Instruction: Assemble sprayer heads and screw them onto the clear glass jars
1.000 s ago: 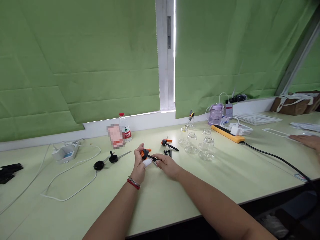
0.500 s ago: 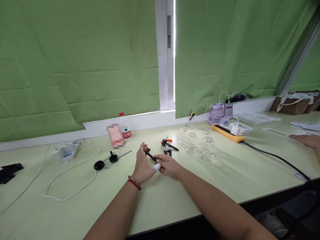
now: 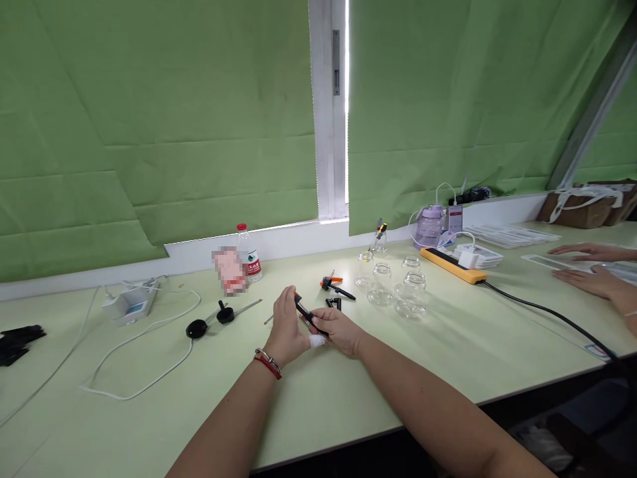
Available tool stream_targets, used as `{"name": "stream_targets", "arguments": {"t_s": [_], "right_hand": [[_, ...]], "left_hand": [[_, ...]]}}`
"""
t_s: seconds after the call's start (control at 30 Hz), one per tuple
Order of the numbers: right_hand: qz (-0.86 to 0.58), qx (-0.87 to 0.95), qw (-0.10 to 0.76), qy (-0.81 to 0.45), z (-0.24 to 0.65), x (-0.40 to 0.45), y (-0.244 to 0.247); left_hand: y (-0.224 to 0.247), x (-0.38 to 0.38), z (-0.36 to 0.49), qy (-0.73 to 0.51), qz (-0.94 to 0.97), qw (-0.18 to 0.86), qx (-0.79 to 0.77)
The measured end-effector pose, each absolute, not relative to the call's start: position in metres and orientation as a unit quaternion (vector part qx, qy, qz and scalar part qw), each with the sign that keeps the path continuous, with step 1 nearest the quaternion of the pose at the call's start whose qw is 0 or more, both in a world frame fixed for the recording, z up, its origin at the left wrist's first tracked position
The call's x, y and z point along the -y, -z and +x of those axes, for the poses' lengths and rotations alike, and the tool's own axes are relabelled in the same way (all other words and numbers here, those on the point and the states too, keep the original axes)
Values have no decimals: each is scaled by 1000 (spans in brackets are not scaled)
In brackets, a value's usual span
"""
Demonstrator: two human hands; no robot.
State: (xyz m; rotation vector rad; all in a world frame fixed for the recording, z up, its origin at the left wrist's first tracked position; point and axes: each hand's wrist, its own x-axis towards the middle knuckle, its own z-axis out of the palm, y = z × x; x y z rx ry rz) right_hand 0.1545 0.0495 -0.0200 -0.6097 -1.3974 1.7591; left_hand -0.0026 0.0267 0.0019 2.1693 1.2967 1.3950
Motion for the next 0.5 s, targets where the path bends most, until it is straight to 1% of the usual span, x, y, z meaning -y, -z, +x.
{"name": "stream_targets", "arguments": {"t_s": [0.3,0.5], "right_hand": [[-236,532,409,-703,154,-49,20],[-219,492,396,-743,150,-44,18]], "left_hand": [[1,-26,1,-455,761,103,-450],[3,-25,8,-412,784,-25,-464]]}}
